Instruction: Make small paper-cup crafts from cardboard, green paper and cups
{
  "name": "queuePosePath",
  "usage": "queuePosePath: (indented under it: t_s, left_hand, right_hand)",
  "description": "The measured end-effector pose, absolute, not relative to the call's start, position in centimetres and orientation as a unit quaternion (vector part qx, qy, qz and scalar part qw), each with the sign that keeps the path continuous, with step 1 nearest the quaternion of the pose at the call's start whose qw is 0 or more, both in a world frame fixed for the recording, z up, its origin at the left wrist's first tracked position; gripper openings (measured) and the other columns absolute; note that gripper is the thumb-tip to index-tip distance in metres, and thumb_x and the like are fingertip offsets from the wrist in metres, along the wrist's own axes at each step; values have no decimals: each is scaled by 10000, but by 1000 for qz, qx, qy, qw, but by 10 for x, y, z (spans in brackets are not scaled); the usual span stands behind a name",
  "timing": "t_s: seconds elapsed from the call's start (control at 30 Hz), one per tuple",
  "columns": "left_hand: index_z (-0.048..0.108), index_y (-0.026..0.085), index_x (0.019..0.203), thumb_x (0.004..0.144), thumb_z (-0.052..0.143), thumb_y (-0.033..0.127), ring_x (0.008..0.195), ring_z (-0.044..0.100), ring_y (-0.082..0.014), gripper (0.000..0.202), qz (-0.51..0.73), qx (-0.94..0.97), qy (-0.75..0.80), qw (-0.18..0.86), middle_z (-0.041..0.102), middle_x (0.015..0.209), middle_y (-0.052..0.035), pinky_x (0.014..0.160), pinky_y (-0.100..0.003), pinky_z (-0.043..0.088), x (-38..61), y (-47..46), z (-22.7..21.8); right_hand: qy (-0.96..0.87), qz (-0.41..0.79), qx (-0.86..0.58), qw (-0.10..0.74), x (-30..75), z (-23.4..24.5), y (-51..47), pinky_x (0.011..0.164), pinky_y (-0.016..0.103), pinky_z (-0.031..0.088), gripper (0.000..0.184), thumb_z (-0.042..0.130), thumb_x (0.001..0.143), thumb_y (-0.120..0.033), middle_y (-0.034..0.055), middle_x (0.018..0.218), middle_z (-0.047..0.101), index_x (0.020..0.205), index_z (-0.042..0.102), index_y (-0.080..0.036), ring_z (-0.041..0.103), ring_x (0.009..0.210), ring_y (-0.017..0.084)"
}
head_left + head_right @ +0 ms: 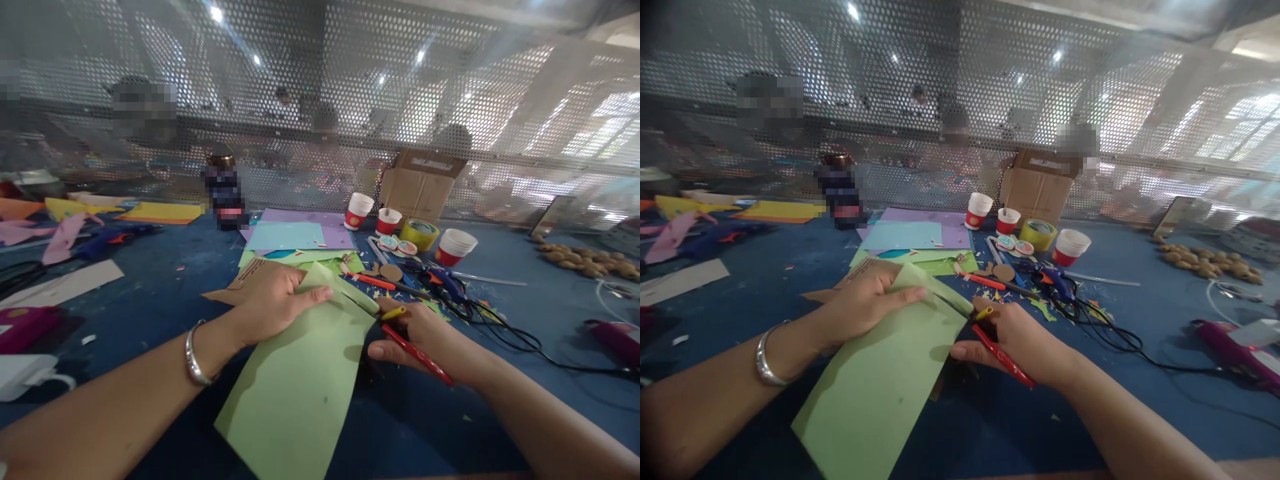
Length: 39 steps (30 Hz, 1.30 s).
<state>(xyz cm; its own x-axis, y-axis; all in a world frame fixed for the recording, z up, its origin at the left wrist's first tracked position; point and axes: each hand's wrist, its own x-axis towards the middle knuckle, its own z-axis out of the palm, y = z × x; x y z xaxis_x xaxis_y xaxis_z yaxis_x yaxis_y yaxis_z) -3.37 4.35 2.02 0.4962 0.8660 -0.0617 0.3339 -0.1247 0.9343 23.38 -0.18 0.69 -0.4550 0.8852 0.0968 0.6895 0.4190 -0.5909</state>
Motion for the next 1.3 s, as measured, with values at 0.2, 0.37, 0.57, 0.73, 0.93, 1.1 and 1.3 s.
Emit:
queuePosePath:
  t_s: [0.2,0.37,0.57,0.73,0.93,1.1,1.3]
  left_hand:
    - [747,170,863,838,722,499,548,690,-170,331,341,606,501,515,775,720,-43,481,-226,532,-45,55,25]
    - [752,168,891,799,779,411,543,695,-171,261,379,521,487,590,775,720,-37,501,-248,572,-49,62,29]
    - [758,169,879,801,784,350,514,680,-153,199,317,534,489,613,772,705,-33,466,-222,541,-49,61,29]
    - [761,172,921,801,785,370,623,724,-175,233,310,549,468,619,798,823,-56,569,-251,590,-48,59,26]
    - [762,172,881,801,781,394,610,720,-182,237,315,554,470,611,794,801,-56,551,-257,586,-47,58,23]
    - [760,176,885,797,786,413,605,714,-171,255,323,562,459,607,791,796,-44,549,-245,578,-46,57,22]
    - [764,185,953,789,785,464,667,734,-195,324,311,579,465,593,801,866,-63,588,-265,590,-45,55,21]
  right_hand:
    - [-788,201,-569,123,243,8,9,490,261,357,486,619,858,-634,-16,604,615,1055,672,-193,545,507,164]
    - [-780,133,-609,53,246,3,13,550,270,347,331,633,861,-368,26,751,695,1138,656,-188,627,637,194]
    - [-788,8,-616,23,238,7,0,695,320,418,305,558,922,-315,103,1056,738,1190,641,-194,688,947,280]
    - [-831,56,-551,57,216,4,-14,694,302,415,223,587,930,-423,63,926,712,910,652,-210,659,845,223]
    - [-818,105,-565,37,196,-2,-13,570,296,299,187,615,889,-395,32,807,701,828,620,-218,622,697,191]
    - [-805,97,-584,42,192,0,-13,547,294,239,269,652,827,-482,28,760,694,789,590,-223,609,673,204]
    - [-793,99,-600,45,189,-4,-12,527,286,230,152,608,802,-348,29,685,672,749,561,-213,577,601,186]
